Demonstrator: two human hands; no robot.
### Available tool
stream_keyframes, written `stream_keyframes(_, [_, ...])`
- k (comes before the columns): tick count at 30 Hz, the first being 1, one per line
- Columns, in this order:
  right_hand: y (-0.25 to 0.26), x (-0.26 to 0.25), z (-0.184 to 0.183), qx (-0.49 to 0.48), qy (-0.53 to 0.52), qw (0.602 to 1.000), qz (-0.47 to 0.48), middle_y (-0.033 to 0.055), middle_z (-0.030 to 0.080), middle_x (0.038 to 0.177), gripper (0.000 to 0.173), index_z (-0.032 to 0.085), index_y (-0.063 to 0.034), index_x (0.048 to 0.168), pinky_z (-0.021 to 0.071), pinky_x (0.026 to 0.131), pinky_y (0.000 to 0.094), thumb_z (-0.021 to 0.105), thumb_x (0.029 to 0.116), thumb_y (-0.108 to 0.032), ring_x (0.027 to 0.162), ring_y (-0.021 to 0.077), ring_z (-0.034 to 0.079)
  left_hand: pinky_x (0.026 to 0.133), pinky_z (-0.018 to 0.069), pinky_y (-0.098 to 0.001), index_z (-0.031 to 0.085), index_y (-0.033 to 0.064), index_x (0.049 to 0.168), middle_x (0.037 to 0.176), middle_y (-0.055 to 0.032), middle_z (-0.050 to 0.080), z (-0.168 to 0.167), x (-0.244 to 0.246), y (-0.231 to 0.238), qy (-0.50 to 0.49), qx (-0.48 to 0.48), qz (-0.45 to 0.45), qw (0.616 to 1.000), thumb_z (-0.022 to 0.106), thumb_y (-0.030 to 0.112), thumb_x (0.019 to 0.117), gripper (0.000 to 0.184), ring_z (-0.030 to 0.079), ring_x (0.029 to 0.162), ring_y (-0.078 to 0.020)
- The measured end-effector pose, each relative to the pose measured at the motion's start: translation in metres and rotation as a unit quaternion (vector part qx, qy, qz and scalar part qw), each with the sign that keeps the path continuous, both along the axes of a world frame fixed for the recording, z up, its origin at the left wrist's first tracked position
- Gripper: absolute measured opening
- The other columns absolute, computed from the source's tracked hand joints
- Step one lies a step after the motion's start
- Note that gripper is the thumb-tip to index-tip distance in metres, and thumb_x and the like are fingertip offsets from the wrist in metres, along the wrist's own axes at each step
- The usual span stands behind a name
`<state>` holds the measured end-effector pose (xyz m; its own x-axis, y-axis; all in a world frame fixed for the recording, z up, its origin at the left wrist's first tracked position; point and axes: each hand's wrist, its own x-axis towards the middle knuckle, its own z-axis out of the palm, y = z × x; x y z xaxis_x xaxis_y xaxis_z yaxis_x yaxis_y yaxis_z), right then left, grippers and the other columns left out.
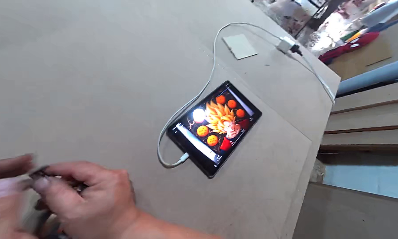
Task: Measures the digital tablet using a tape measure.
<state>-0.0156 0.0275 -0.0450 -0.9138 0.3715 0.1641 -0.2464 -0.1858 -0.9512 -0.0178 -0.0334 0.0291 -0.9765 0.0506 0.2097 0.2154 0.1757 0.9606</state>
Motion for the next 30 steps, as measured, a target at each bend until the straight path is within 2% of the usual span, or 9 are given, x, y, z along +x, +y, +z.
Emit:
stream_keyframes(4, [0.116,0.078,0.040,0.160,-0.036,0.986,0.040,0.0089,0.075,0.087,0.013,0.074,0.0019,0.100,0.0613,0.069,0.0340,0.064,0.0976,-0.005,0.076,0.0130,0.072,0.088,0.0586,-0.0307,0.065,0.0038,0.119,0.110,-0.0019,0.072,-0.005,0.014,0.032,0.003,-0.025,-0.270,0.962,0.062,0.006,0.0966,0.023,0.069,0.099,-0.0117])
stream_keyframes(7, [0.188,0.143,0.038,0.258,-0.101,0.959,0.056,0.0047,0.075,0.087,0.015,0.075,-0.0041,0.102,0.0605,0.067,0.0298,0.065,0.1003,-0.016,0.076,0.0097,0.071,0.089,0.0610,-0.0329,0.070,0.0211,0.119,0.111,0.0012,0.075,-0.028,0.047,0.076,0.010,-0.021,-0.355,0.934,0.067,0.012,0.0983,0.023,0.071,0.102,-0.0141])
stream_keyframes(11, [0.259,0.187,0.024,0.304,-0.169,0.937,-0.031,-0.0050,0.074,0.089,0.013,0.076,-0.0114,0.101,0.0604,0.066,0.0209,0.069,0.0994,-0.022,0.076,0.0016,0.069,0.078,0.0621,-0.0303,0.072,0.0217,0.117,0.107,0.0009,0.074,-0.045,0.043,0.140,0.085,-0.001,-0.276,0.957,0.068,0.020,0.0986,0.019,0.071,0.092,-0.0155])
stream_keyframes(14, [0.294,0.185,0.019,0.365,-0.212,0.896,-0.136,-0.0115,0.072,0.085,0.009,0.078,-0.0208,0.096,0.0587,0.059,0.0198,0.071,0.0971,-0.026,0.070,-0.0001,0.066,0.093,0.0603,-0.0406,0.066,0.0035,0.123,0.118,-0.0089,0.073,-0.055,0.001,0.143,0.157,0.000,-0.139,0.978,0.064,0.016,0.1002,0.027,0.071,0.106,-0.0236])
stream_keyframes(17, [0.303,0.171,0.022,0.408,-0.220,0.867,-0.184,-0.0135,0.070,0.080,0.008,0.078,-0.0218,0.094,0.0553,0.053,0.0174,0.072,0.0959,-0.028,0.065,-0.0019,0.064,0.094,0.0555,-0.0409,0.055,-0.0097,0.129,0.120,-0.0166,0.067,-0.085,-0.023,0.118,0.195,-0.069,-0.005,0.978,0.053,0.011,0.1046,0.032,0.067,0.107,-0.0242])
stream_keyframes(19, [0.296,0.166,0.022,0.405,-0.203,0.877,-0.162,-0.0129,0.070,0.079,0.008,0.078,-0.0193,0.093,0.0543,0.052,0.0160,0.073,0.0957,-0.025,0.064,-0.0024,0.063,0.095,0.0547,-0.0401,0.058,-0.0047,0.126,0.123,-0.0141,0.066,-0.079,0.000,0.123,0.212,-0.110,-0.038,0.970,0.057,0.015,0.1038,0.030,0.065,0.111,-0.0218])
stream_keyframes(22, [0.284,0.166,0.016,0.386,-0.184,0.895,-0.126,-0.0115,0.071,0.081,0.010,0.077,-0.0174,0.091,0.0555,0.055,0.0157,0.073,0.0961,-0.025,0.067,-0.0025,0.064,0.101,0.0550,-0.0415,0.065,0.0190,0.125,0.137,-0.0041,0.065,-0.071,0.027,0.160,0.243,-0.109,-0.185,0.946,0.062,0.020,0.1005,0.025,0.062,0.127,-0.0243])
stream_keyframes(27, [0.280,0.172,0.011,0.376,-0.153,0.910,-0.081,-0.0063,0.074,0.089,0.012,0.079,-0.0129,0.095,0.0584,0.065,0.0171,0.073,0.0978,-0.023,0.077,0.0002,0.068,0.084,0.0548,-0.0313,0.068,0.0213,0.117,0.115,0.0004,0.070,-0.078,0.025,0.164,0.249,-0.115,-0.229,0.934,0.059,0.012,0.1014,0.020,0.067,0.106,-0.0160])
stream_keyframes(30, [0.286,0.175,0.014,0.400,-0.172,0.898,-0.060,-0.0076,0.073,0.092,0.012,0.078,-0.0150,0.101,0.0585,0.066,0.0170,0.067,0.0997,-0.021,0.079,-0.0003,0.067,0.083,0.0542,-0.0296,0.068,0.0201,0.116,0.113,0.0005,0.070,-0.078,0.021,0.160,0.236,-0.110,-0.212,0.942,0.059,0.011,0.1018,0.019,0.066,0.105,-0.0141])
